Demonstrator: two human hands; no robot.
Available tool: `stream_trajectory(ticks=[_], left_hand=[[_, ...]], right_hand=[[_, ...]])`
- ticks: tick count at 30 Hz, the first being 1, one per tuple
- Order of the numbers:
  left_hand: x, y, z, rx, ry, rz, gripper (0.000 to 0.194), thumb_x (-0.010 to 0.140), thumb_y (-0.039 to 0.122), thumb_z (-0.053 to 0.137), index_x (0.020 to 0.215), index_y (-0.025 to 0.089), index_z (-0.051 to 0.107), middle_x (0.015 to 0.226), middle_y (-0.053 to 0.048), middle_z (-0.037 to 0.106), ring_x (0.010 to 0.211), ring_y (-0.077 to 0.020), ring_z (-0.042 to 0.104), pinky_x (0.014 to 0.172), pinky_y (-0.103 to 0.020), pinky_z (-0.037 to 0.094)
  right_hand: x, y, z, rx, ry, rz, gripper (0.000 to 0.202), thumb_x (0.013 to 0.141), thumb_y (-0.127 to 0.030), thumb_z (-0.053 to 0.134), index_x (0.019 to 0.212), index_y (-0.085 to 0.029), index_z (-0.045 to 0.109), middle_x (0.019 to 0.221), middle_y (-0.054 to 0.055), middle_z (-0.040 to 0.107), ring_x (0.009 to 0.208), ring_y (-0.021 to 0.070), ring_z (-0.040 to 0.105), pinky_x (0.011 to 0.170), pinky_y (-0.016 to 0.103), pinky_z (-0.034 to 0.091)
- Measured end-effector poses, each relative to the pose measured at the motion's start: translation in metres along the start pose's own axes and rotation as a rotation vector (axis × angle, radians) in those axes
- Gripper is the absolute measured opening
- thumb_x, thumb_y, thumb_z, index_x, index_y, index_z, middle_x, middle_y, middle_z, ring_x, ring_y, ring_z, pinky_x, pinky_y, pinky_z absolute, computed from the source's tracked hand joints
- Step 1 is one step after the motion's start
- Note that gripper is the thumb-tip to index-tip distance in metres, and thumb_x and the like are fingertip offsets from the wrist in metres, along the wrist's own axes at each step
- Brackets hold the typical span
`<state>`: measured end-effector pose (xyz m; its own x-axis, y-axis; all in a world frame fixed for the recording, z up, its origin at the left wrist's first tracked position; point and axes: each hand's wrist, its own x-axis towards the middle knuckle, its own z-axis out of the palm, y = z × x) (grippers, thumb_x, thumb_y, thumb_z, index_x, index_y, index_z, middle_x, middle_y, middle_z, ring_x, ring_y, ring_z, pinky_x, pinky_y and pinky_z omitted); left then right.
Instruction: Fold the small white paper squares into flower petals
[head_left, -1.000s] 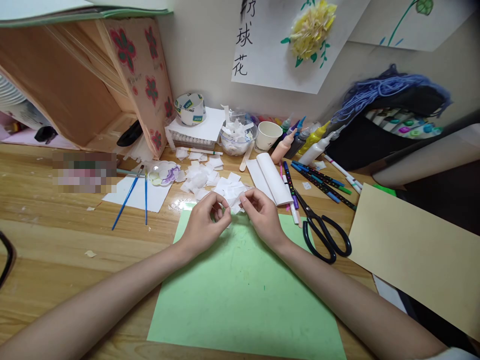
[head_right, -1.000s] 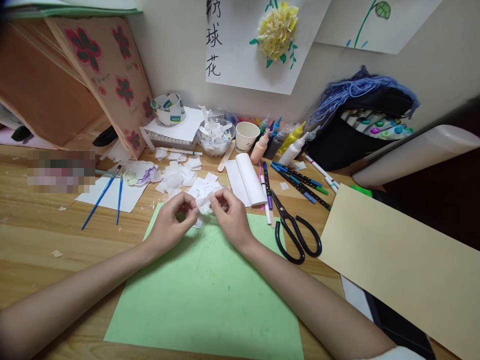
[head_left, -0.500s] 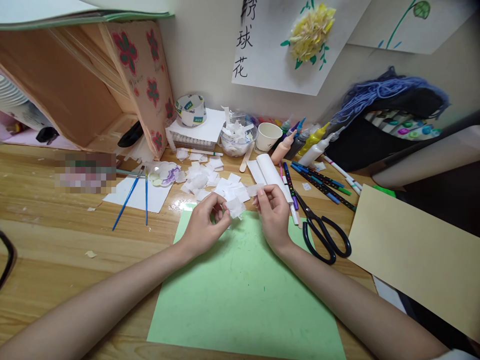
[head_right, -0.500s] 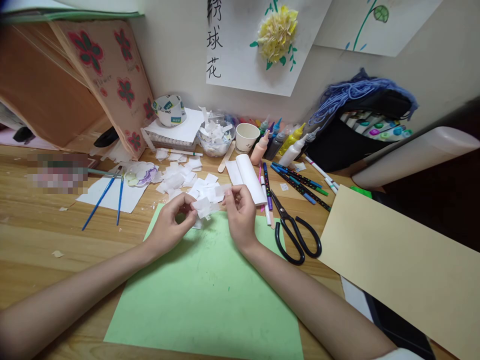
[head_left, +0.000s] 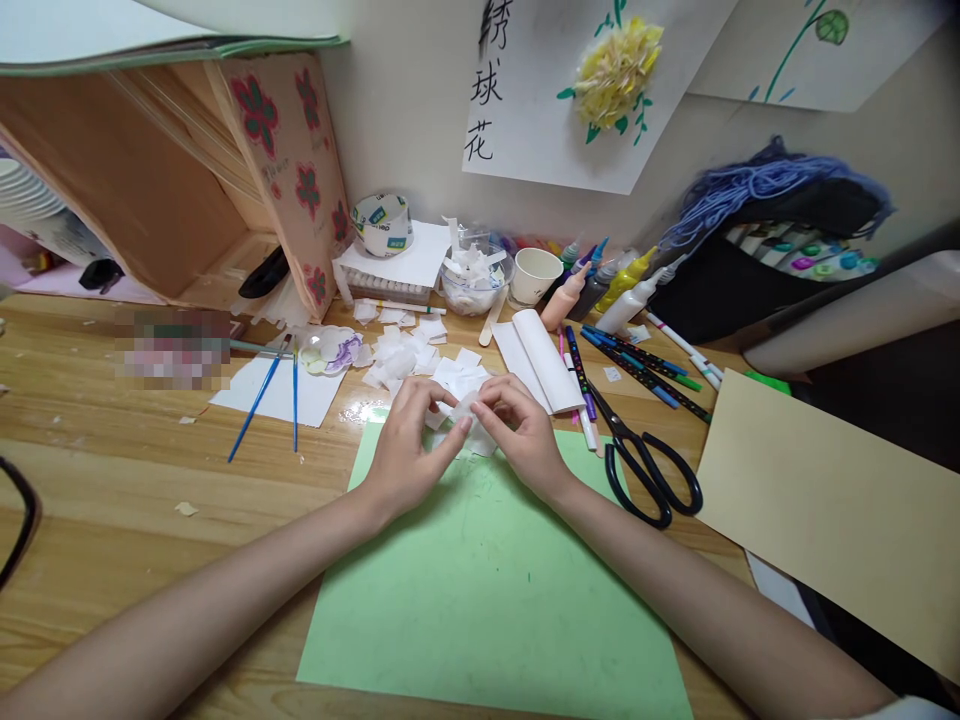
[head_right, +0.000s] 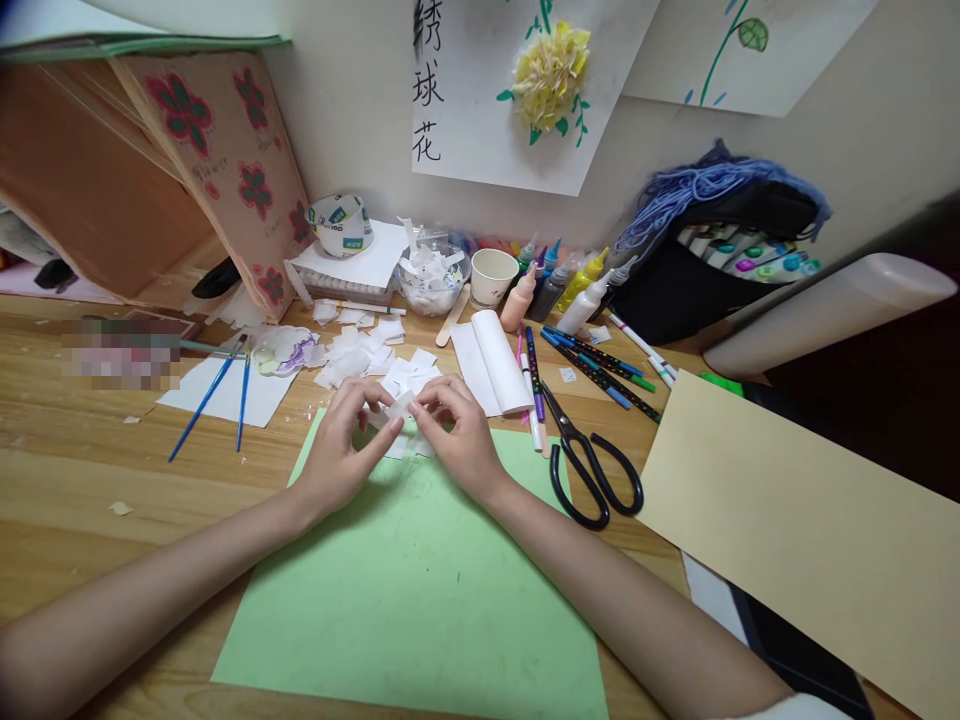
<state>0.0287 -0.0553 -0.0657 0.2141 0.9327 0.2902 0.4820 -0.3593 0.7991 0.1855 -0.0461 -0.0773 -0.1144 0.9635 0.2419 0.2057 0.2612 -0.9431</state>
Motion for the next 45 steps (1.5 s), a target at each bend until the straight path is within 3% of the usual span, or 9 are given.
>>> stream_trajectory(ticks=[2,7,12,15,18,22,32,38,45], left_hand=[[0.002,-0.001,-0.001,-0.01,0.071,0.023,0.007,0.088,0.027,0.049,0.084,0.02,0.051,0.09,-0.003,0.052,0.085,-0.0155,0.048,0.068,-0.027,0.04],[0.021,-0.024,-0.018,0.16,0.465,-0.05,0.008,0.088,0.027,0.048,0.083,0.021,0.049,0.093,-0.006,0.05,0.096,-0.0201,0.047,0.082,-0.034,0.04],[0.032,-0.043,-0.027,0.338,0.535,-0.147,0.024,0.081,0.034,0.058,0.098,0.02,0.048,0.108,-0.011,0.045,0.111,-0.029,0.04,0.096,-0.047,0.03],[0.023,-0.033,-0.022,0.406,0.357,0.116,0.02,0.083,0.027,0.054,0.101,0.019,0.049,0.103,-0.01,0.05,0.107,-0.0257,0.043,0.093,-0.042,0.032],[0.013,-0.02,-0.013,0.427,-0.121,0.398,0.016,0.084,0.03,0.053,0.097,0.021,0.055,0.097,-0.006,0.055,0.095,-0.0218,0.047,0.085,-0.037,0.035],[0.007,-0.012,-0.006,0.45,-0.393,0.439,0.022,0.084,0.037,0.054,0.098,0.021,0.058,0.101,-0.007,0.057,0.092,-0.0221,0.046,0.078,-0.035,0.036],[0.009,-0.015,-0.007,0.255,-0.333,0.35,0.014,0.091,0.029,0.045,0.085,0.019,0.053,0.087,-0.005,0.061,0.083,-0.0188,0.047,0.073,-0.031,0.035],[0.012,-0.018,-0.009,0.022,-0.133,0.091,0.009,0.089,0.024,0.048,0.083,0.019,0.051,0.081,-0.001,0.056,0.074,-0.0138,0.048,0.069,-0.026,0.037],[0.014,-0.019,-0.009,-0.093,-0.044,-0.016,0.006,0.086,0.023,0.052,0.082,0.019,0.054,0.078,0.001,0.058,0.071,-0.0118,0.048,0.065,-0.023,0.037]], right_hand=[[0.0,-0.001,0.0,-0.025,-0.019,-0.012,0.012,0.085,-0.03,0.055,0.077,-0.021,0.058,0.087,0.003,0.052,0.083,0.016,0.052,0.064,0.026,0.044],[0.0,-0.001,0.0,-0.163,0.046,-0.002,0.007,0.084,-0.025,0.054,0.08,-0.021,0.058,0.084,0.002,0.054,0.071,0.0142,0.049,0.064,0.028,0.04],[-0.003,-0.001,0.002,-0.299,0.071,-0.017,0.005,0.081,-0.019,0.053,0.077,-0.021,0.055,0.08,0.002,0.052,0.069,0.0147,0.047,0.064,0.028,0.038],[-0.005,-0.001,0.001,-0.291,0.103,-0.025,0.011,0.085,-0.019,0.047,0.076,-0.02,0.052,0.077,0.001,0.051,0.07,0.0148,0.047,0.065,0.028,0.037],[-0.006,0.0,0.001,-0.215,0.125,0.004,0.015,0.089,-0.021,0.042,0.078,-0.02,0.052,0.074,0.0,0.052,0.067,0.0143,0.046,0.062,0.027,0.036],[-0.006,0.001,0.001,-0.159,0.144,0.02,0.018,0.091,-0.026,0.039,0.079,-0.021,0.051,0.074,0.0,0.053,0.067,0.0145,0.048,0.062,0.027,0.036],[-0.005,0.006,0.0,-0.109,0.109,0.06,0.017,0.091,-0.028,0.04,0.083,-0.021,0.052,0.076,0.0,0.053,0.067,0.0141,0.048,0.062,0.026,0.037],[-0.004,0.0,-0.001,-0.086,-0.058,0.019,0.014,0.089,-0.029,0.043,0.092,-0.021,0.055,0.091,0.003,0.058,0.081,0.0158,0.054,0.071,0.028,0.041],[-0.003,-0.002,0.001,-0.172,-0.124,0.029,0.016,0.086,-0.033,0.053,0.078,-0.019,0.055,0.074,0.0,0.054,0.069,0.014,0.048,0.062,0.026,0.037]])
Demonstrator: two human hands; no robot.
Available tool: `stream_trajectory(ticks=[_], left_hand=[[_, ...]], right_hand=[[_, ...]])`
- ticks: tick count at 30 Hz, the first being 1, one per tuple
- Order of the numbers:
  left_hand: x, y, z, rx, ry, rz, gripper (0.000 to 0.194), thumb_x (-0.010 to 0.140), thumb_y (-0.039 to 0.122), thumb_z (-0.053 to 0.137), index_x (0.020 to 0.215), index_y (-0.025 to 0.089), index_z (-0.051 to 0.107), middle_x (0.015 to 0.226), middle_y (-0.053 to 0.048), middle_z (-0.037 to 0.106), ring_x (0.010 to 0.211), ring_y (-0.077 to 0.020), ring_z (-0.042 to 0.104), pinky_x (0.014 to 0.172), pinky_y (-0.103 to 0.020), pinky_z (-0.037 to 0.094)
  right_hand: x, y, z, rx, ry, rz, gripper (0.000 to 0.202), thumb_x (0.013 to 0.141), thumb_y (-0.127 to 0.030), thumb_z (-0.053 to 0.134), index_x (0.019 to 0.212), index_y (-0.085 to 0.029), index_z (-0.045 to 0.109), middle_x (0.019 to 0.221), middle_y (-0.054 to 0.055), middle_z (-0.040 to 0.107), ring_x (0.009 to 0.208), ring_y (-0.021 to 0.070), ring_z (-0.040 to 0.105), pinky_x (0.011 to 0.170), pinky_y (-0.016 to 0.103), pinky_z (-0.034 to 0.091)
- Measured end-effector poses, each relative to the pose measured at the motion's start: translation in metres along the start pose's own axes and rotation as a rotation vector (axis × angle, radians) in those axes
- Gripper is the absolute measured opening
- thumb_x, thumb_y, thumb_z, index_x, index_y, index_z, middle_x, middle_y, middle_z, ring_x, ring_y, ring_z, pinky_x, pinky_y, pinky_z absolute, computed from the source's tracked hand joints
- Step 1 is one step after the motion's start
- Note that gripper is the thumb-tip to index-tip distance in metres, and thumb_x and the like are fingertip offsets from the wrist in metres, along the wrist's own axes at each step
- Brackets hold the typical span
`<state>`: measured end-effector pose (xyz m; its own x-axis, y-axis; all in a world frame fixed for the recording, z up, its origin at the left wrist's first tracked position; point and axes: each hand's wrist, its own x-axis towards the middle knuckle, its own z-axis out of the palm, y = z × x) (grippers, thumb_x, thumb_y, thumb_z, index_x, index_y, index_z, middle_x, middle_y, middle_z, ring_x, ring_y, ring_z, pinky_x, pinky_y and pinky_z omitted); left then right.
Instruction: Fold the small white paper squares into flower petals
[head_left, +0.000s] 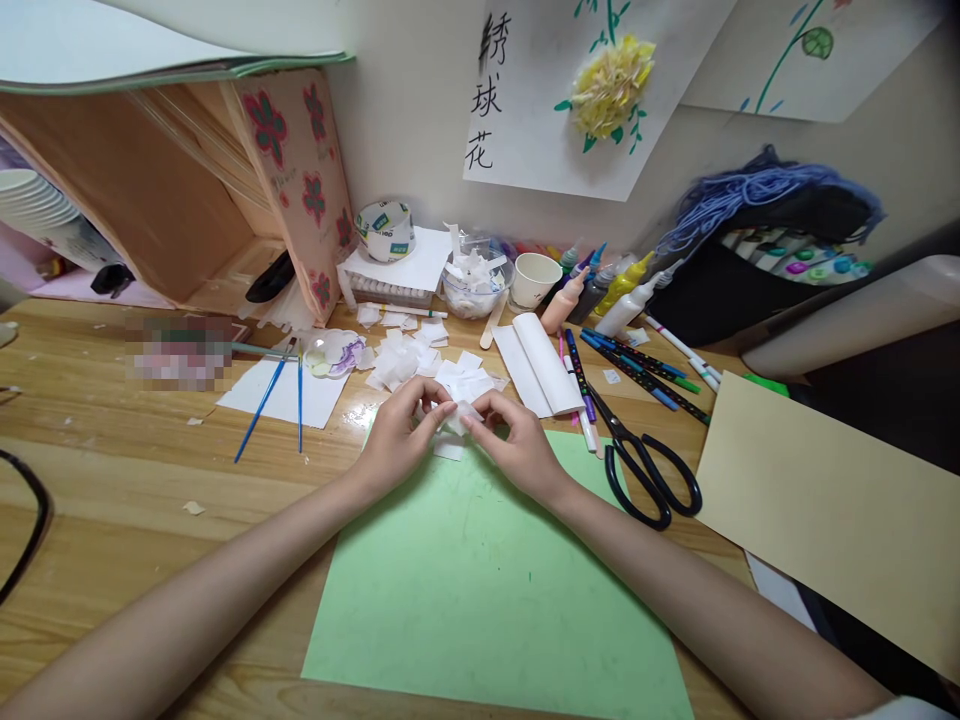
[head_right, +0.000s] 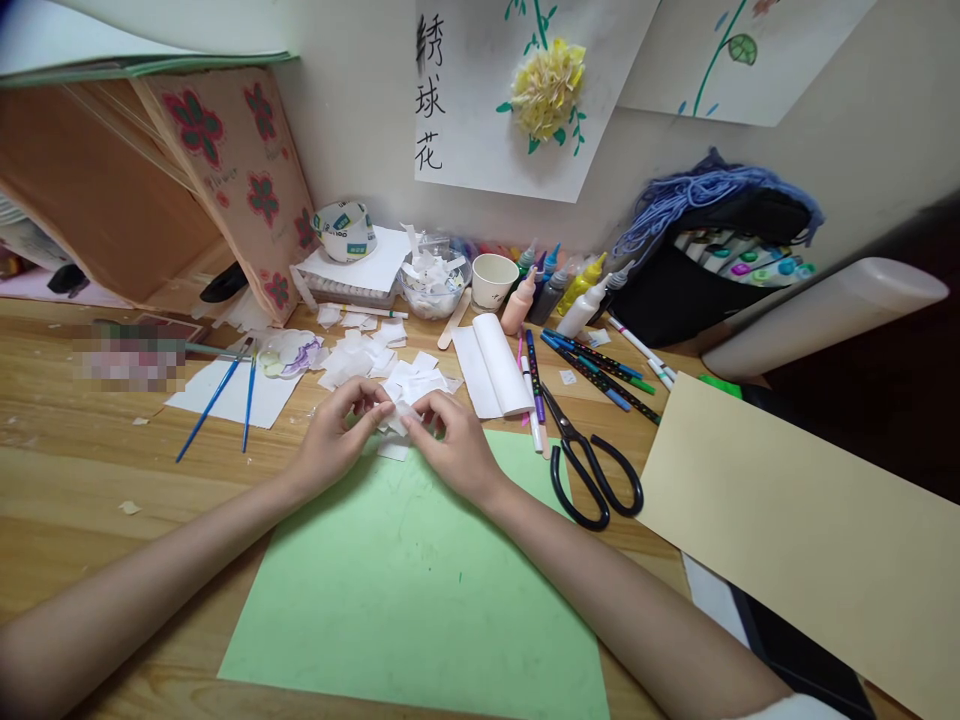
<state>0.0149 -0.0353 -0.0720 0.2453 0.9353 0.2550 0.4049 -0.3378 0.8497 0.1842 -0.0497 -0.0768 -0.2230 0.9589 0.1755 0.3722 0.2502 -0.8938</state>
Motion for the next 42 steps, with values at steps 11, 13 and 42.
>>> stream_trajectory(ticks=[11,13,42], left_hand=[[0.001,0.0,0.0,0.041,0.023,0.066,0.015,0.087,0.031,0.053,0.082,0.019,0.061,0.079,-0.001,0.06,0.072,-0.0131,0.051,0.065,-0.025,0.04],[0.002,-0.003,-0.003,0.111,0.219,0.037,0.014,0.088,0.03,0.051,0.085,0.019,0.059,0.081,-0.002,0.059,0.073,-0.0135,0.051,0.065,-0.025,0.04],[0.002,0.0,-0.009,0.329,0.046,0.269,0.008,0.087,0.021,0.043,0.084,0.018,0.05,0.083,-0.003,0.054,0.082,-0.0179,0.047,0.074,-0.033,0.038]], right_hand=[[0.0,0.003,0.0,0.105,0.016,0.028,0.02,0.09,-0.033,0.047,0.078,-0.019,0.055,0.074,0.0,0.056,0.071,0.0135,0.052,0.064,0.026,0.039],[0.0,0.003,0.0,0.107,0.03,0.029,0.018,0.09,-0.031,0.046,0.079,-0.019,0.056,0.076,0.001,0.058,0.072,0.0139,0.054,0.066,0.026,0.041],[0.0,0.003,0.0,-0.076,0.181,-0.128,0.007,0.078,-0.015,0.061,0.073,-0.019,0.059,0.074,0.002,0.055,0.072,0.0155,0.05,0.063,0.029,0.041]])
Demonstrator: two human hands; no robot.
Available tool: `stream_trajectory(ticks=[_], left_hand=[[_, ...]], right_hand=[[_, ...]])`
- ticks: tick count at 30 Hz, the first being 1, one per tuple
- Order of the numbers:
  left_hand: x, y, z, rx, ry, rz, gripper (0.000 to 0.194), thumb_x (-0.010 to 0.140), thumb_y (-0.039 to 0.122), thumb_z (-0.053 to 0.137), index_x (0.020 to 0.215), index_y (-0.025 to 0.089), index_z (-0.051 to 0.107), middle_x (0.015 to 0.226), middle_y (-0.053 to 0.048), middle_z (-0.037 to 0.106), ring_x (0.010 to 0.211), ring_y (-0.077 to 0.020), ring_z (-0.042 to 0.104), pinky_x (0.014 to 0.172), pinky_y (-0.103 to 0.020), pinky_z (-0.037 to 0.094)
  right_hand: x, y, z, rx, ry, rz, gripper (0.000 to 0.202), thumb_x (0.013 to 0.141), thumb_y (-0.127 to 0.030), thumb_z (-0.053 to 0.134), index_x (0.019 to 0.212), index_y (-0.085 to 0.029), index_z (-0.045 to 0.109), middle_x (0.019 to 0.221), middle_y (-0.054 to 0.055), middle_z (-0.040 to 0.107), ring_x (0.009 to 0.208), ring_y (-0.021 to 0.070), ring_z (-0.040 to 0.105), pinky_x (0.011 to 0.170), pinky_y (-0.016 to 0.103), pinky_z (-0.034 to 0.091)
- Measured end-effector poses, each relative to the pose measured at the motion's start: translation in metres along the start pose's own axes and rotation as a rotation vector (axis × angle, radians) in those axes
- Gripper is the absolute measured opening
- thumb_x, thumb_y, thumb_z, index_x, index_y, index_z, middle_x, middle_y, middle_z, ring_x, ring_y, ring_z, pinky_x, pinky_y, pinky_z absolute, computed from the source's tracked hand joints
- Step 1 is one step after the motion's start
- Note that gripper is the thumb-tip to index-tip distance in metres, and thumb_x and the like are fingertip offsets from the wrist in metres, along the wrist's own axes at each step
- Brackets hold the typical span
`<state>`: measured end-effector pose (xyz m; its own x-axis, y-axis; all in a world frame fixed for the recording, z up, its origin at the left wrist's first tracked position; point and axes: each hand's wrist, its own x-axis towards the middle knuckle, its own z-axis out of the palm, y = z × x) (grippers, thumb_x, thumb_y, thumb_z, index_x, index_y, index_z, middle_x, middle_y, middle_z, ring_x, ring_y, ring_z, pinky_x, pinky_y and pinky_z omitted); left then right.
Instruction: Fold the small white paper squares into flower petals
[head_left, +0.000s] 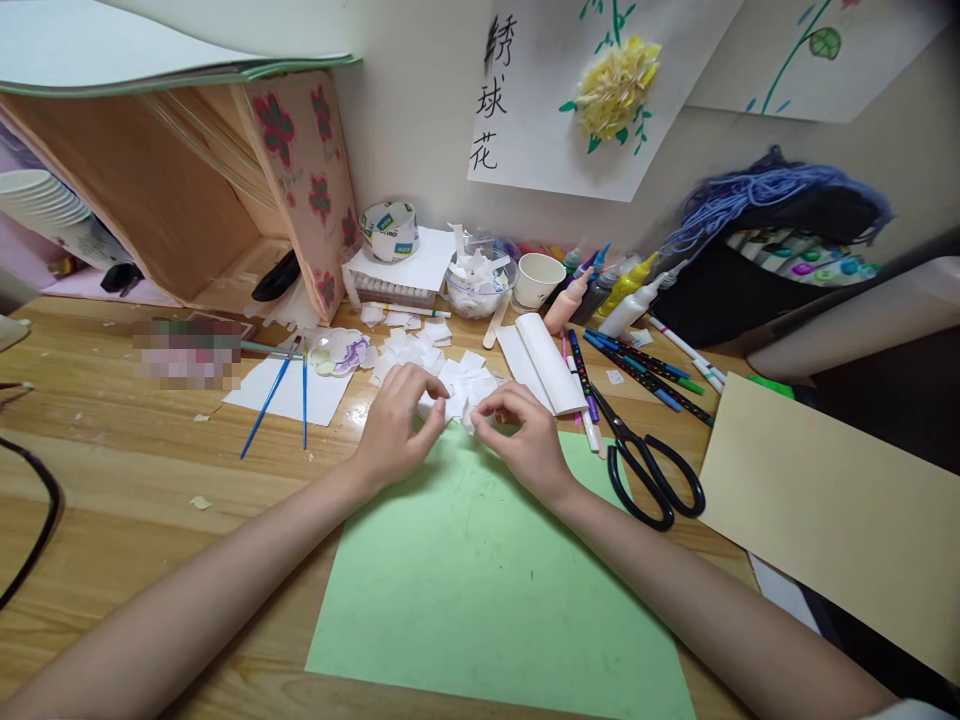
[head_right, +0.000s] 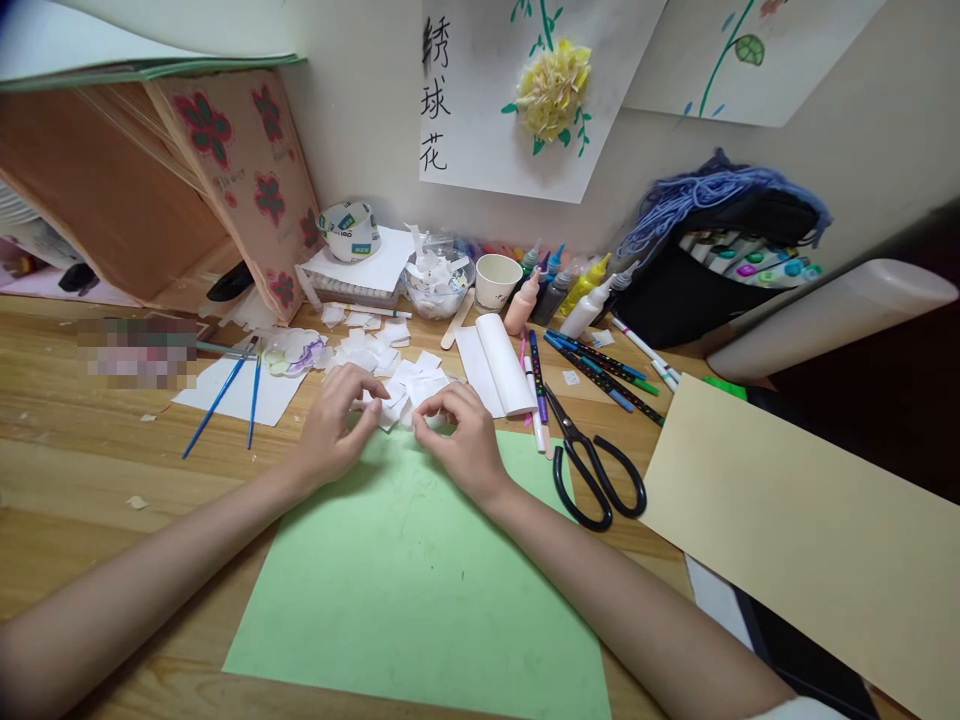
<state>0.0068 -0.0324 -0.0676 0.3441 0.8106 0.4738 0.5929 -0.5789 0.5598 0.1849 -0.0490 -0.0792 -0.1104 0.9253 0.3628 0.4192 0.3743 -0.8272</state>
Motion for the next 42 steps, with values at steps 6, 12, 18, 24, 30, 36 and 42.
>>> stream_trajectory(ticks=[6,12,18,24,30,36,42], left_hand=[[0.0,0.004,0.002,0.061,-0.203,0.135,0.009,0.084,0.026,0.049,0.086,0.017,0.049,0.084,-0.005,0.054,0.082,-0.0189,0.047,0.071,-0.032,0.038],[0.001,0.001,0.003,0.033,-0.205,0.1,0.006,0.085,0.022,0.045,0.085,0.018,0.05,0.083,-0.005,0.055,0.081,-0.0188,0.047,0.071,-0.032,0.038],[0.0,-0.002,0.004,0.027,-0.172,0.066,0.007,0.086,0.021,0.044,0.083,0.018,0.049,0.079,-0.004,0.054,0.078,-0.0183,0.047,0.068,-0.031,0.038],[0.001,-0.002,0.003,-0.003,-0.119,-0.002,0.014,0.088,0.024,0.046,0.076,0.018,0.046,0.075,-0.002,0.053,0.074,-0.0156,0.048,0.066,-0.029,0.037],[0.0,-0.003,0.005,-0.02,-0.117,0.083,0.015,0.088,0.028,0.05,0.076,0.018,0.048,0.074,-0.002,0.055,0.073,-0.0151,0.049,0.065,-0.028,0.037],[0.0,-0.001,0.004,-0.02,-0.129,0.085,0.015,0.089,0.029,0.048,0.078,0.018,0.049,0.075,-0.002,0.055,0.073,-0.0153,0.048,0.066,-0.029,0.037],[0.001,0.0,0.004,-0.02,-0.15,0.087,0.015,0.088,0.028,0.048,0.078,0.018,0.05,0.076,-0.003,0.055,0.075,-0.0158,0.049,0.068,-0.029,0.038]], right_hand=[[0.001,0.002,-0.001,0.076,-0.008,0.043,0.006,0.078,-0.018,0.061,0.072,-0.019,0.06,0.075,0.001,0.055,0.072,0.0149,0.052,0.063,0.028,0.041],[0.001,0.001,-0.001,0.079,-0.013,0.036,0.007,0.079,-0.018,0.06,0.072,-0.019,0.059,0.075,0.002,0.055,0.072,0.015,0.052,0.063,0.028,0.041],[0.002,0.004,-0.001,0.087,0.004,0.075,0.006,0.08,-0.022,0.059,0.075,-0.019,0.059,0.076,0.002,0.055,0.071,0.0151,0.051,0.062,0.028,0.041],[0.001,0.001,-0.002,0.055,0.034,0.04,0.004,0.081,-0.022,0.058,0.078,-0.02,0.059,0.078,0.002,0.055,0.073,0.0154,0.051,0.064,0.028,0.042],[-0.002,-0.005,-0.001,-0.023,-0.045,-0.063,0.007,0.079,-0.023,0.063,0.086,-0.021,0.062,0.081,0.003,0.057,0.08,0.0177,0.053,0.066,0.03,0.043],[-0.001,-0.004,-0.001,-0.057,-0.024,-0.054,0.01,0.085,-0.018,0.054,0.077,-0.021,0.061,0.074,0.002,0.056,0.074,0.0164,0.05,0.066,0.031,0.041],[-0.001,-0.006,-0.002,-0.026,-0.029,-0.031,0.006,0.083,-0.021,0.056,0.078,-0.021,0.059,0.075,0.002,0.055,0.072,0.0162,0.049,0.061,0.029,0.04]])
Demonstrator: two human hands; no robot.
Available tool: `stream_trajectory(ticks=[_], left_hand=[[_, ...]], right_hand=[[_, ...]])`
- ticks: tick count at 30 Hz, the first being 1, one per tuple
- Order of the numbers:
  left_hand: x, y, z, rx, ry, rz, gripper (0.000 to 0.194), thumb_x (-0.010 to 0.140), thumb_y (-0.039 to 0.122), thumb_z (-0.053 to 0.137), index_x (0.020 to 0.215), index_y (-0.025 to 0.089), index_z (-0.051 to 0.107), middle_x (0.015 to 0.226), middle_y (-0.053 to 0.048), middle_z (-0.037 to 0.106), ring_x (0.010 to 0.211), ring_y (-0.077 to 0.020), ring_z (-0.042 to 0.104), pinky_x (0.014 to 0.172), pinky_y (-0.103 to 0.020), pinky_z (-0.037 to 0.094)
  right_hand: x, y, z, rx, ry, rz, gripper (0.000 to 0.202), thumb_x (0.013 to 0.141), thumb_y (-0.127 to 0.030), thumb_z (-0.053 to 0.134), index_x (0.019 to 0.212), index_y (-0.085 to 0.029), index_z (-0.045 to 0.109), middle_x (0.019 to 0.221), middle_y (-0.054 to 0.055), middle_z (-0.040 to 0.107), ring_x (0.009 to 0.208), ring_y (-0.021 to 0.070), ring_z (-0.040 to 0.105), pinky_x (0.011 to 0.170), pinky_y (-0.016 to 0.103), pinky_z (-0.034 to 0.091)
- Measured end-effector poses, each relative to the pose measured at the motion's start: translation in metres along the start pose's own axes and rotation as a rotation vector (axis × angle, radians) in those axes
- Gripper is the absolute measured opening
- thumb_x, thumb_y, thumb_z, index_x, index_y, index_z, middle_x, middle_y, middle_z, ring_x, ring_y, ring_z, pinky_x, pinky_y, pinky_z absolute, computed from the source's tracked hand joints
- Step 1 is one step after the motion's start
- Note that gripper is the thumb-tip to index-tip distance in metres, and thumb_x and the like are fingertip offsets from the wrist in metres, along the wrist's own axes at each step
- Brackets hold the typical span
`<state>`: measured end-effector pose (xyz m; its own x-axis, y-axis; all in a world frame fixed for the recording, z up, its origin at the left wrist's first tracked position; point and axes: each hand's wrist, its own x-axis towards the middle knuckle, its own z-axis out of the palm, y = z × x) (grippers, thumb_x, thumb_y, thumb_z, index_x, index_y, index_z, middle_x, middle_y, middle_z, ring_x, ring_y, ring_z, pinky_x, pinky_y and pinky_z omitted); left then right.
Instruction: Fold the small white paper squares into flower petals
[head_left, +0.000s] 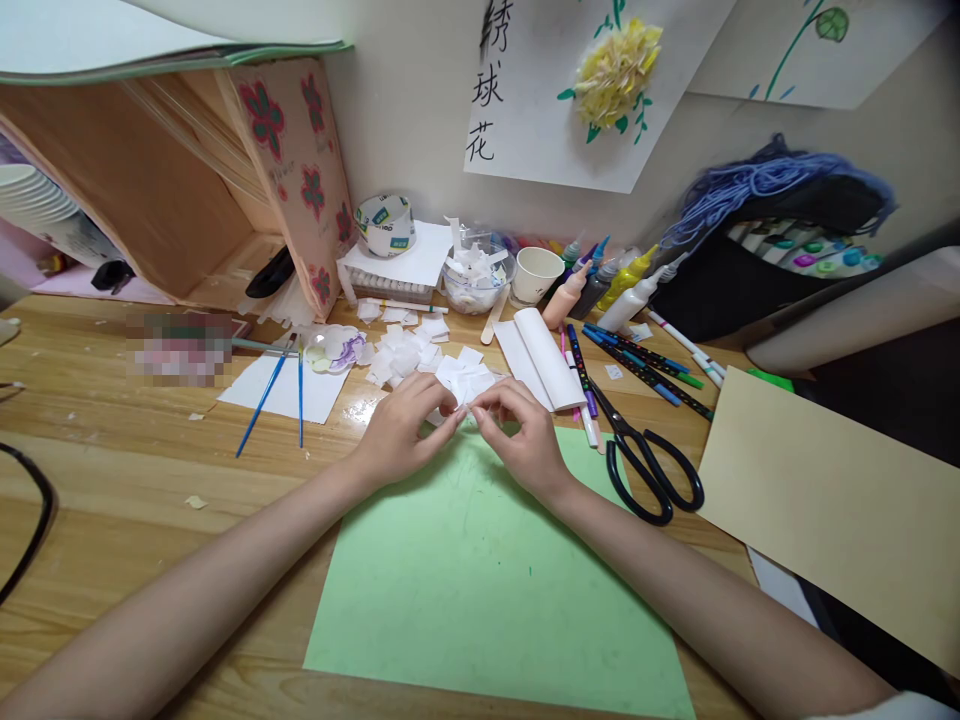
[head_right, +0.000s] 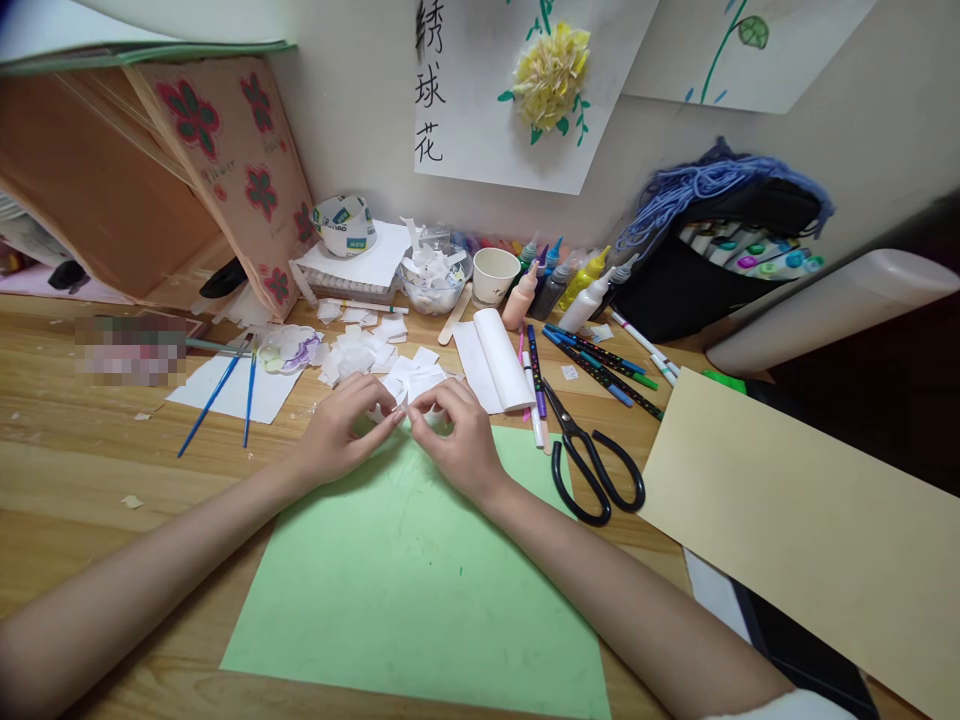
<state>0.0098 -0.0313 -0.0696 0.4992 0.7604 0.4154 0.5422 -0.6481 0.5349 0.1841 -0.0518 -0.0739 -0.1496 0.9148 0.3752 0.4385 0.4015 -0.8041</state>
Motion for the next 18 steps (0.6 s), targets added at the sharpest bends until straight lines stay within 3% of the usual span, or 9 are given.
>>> stream_trajectory(ticks=[3,7,15,18], left_hand=[[-0.0004,-0.0005,0.0007,0.005,-0.022,0.016,0.013,0.088,0.027,0.048,0.078,0.019,0.052,0.076,-0.003,0.055,0.077,-0.0164,0.05,0.068,-0.029,0.039],[-0.0007,-0.0002,0.0007,0.012,-0.03,0.026,0.014,0.088,0.027,0.048,0.078,0.018,0.052,0.077,-0.003,0.056,0.077,-0.0164,0.05,0.068,-0.029,0.039],[0.0004,0.0008,-0.0008,-0.025,0.016,-0.071,0.019,0.09,0.032,0.045,0.077,0.018,0.049,0.075,-0.003,0.056,0.072,-0.0155,0.049,0.066,-0.03,0.038],[0.0003,0.0007,-0.0012,-0.04,0.013,-0.079,0.019,0.09,0.032,0.045,0.077,0.019,0.048,0.075,-0.002,0.055,0.072,-0.0152,0.048,0.066,-0.029,0.038]], right_hand=[[-0.0001,-0.0014,0.0002,-0.011,-0.025,-0.025,0.001,0.082,-0.021,0.058,0.08,-0.021,0.058,0.077,0.002,0.056,0.075,0.017,0.05,0.062,0.029,0.04],[0.0002,-0.0017,0.0005,-0.036,-0.015,-0.004,0.011,0.086,-0.018,0.052,0.076,-0.02,0.056,0.075,0.002,0.056,0.072,0.016,0.048,0.063,0.03,0.039],[-0.0002,0.0042,0.0016,-0.007,0.054,0.072,0.009,0.087,-0.02,0.049,0.079,-0.021,0.054,0.078,0.002,0.055,0.072,0.0159,0.048,0.064,0.03,0.04],[-0.0007,0.0033,0.0016,-0.002,0.026,0.058,0.005,0.086,-0.023,0.051,0.081,-0.021,0.052,0.079,0.002,0.054,0.072,0.0158,0.048,0.063,0.029,0.04]])
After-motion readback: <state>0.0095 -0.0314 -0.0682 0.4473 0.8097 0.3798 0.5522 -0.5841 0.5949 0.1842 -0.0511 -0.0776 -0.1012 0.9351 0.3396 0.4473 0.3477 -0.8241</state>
